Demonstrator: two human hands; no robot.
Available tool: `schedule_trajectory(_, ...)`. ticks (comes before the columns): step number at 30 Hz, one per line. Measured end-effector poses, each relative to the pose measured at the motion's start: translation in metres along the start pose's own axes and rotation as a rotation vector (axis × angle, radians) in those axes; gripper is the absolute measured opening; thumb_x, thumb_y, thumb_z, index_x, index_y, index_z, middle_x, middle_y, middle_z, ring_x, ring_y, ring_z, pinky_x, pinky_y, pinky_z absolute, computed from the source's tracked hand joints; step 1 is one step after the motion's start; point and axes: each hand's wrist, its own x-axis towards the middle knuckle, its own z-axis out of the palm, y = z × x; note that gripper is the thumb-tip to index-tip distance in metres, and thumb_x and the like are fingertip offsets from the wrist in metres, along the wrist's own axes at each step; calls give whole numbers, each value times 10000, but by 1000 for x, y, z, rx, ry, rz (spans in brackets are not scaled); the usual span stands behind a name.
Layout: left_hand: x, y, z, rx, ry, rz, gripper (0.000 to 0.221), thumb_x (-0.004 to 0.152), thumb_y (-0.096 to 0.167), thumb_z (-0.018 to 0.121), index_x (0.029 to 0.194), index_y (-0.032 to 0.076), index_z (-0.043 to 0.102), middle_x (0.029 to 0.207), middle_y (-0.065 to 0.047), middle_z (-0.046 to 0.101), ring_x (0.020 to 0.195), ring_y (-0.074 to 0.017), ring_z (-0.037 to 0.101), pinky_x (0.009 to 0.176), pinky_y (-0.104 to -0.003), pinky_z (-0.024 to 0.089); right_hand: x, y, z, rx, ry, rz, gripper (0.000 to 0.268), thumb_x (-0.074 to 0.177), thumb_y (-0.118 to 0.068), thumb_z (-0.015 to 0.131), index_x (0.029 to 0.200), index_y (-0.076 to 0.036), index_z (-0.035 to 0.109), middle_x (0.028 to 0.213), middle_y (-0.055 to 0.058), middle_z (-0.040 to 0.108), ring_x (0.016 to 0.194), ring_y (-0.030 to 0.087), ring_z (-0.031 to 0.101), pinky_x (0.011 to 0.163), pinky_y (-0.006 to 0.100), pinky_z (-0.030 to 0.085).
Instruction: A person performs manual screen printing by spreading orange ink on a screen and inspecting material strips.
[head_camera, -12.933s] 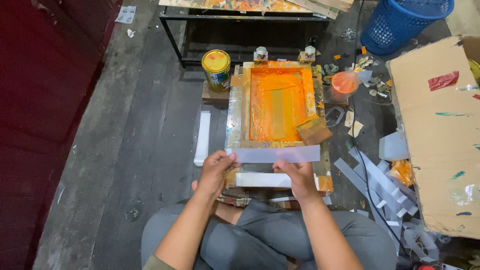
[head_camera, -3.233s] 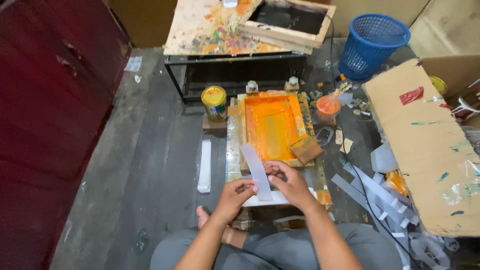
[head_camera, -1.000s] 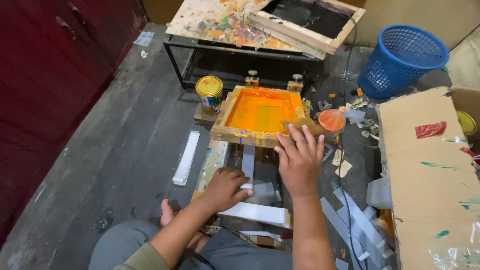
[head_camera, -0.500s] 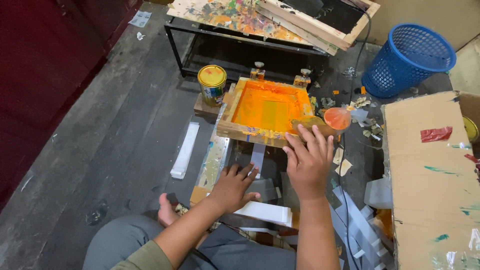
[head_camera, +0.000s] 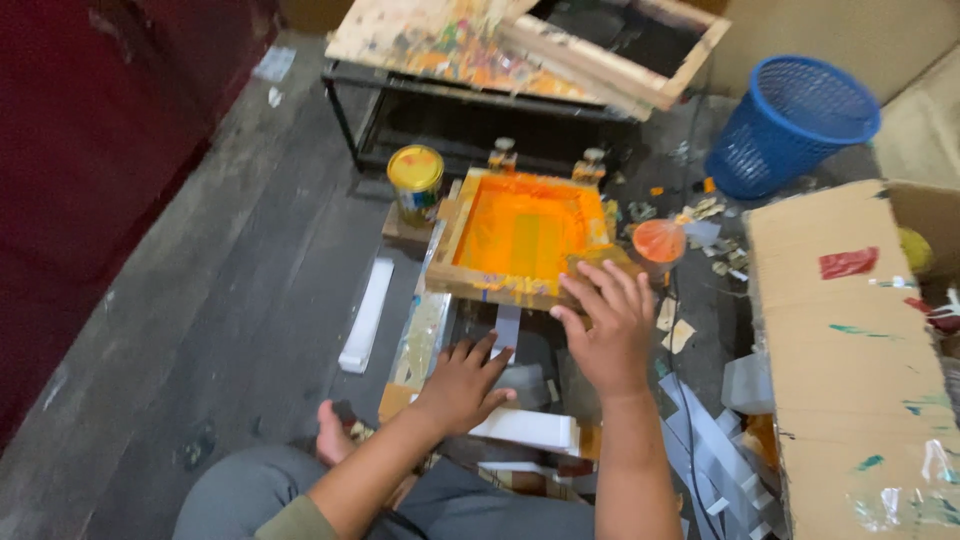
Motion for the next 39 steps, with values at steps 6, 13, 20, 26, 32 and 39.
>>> schedule_trajectory(6, -17, 2, -50, -139, 90, 21, 597, 900, 425, 697, 1402, 122, 586, 1429, -156, 568, 1159, -396, 600, 971, -482, 460, 5, 7, -8, -115, -216, 129, 718, 613, -443, 892, 1285, -262, 714, 1379, -67, 637, 1383, 195, 479, 1216, 544, 231)
schedule_trajectory(13, -76, -45, -69, -165, 229, -128, 561, 900, 448, 667, 1373, 154, 602, 1416, -33, 614, 1207, -284, 620, 982, -413, 487, -25, 28, 27, -241, -400, 124, 891, 501, -472, 974, 1321, -292, 674, 1494, -62, 519, 1378, 181, 454, 1132, 401, 361)
schedule_trajectory(20, -83, -125, 3, -420, 604, -405, 403, 897, 462, 777, 1218, 218, 760, 1094, -49, 784, 979, -246, 760, 875, -388, 592, -34, 24, 30, -379, -620, 212, 930, 671, -578, 861, 1503, -353, 509, 1629, 15, 396, 1546, 283, 295, 1196, 588, 331)
schedule_trajectory(26, -105, -72, -34, -315, 292, -330, 508, 977, 506, 620, 1332, 149, 686, 1240, -115, 730, 1156, -316, 699, 1014, -464, 526, -56, 23, 28, -294, -586, 294, 912, 780, -547, 810, 1575, -350, 410, 1670, 62, 305, 1560, 350, 247, 1208, 568, 329)
schedule_trajectory(32, -116, -51, -46, -299, 230, -250, 579, 1008, 532, 578, 1379, 93, 647, 1351, -161, 663, 1317, -334, 590, 1157, -450, 404, -63, 34, 31, -289, -640, 341, 848, 812, -500, 812, 1558, -413, 419, 1644, 18, 325, 1502, 330, 315, 1167, 505, 427)
schedule_trajectory(39, -72, -48, -61, -387, 146, -253, 616, 1021, 497, 561, 1489, 98, 543, 1551, -172, 498, 1483, -346, 407, 1248, -478, 276, -48, 30, 25, -117, -635, 376, 850, 811, -622, 769, 1544, -324, 459, 1642, 100, 292, 1550, 405, 207, 1225, 574, 305)
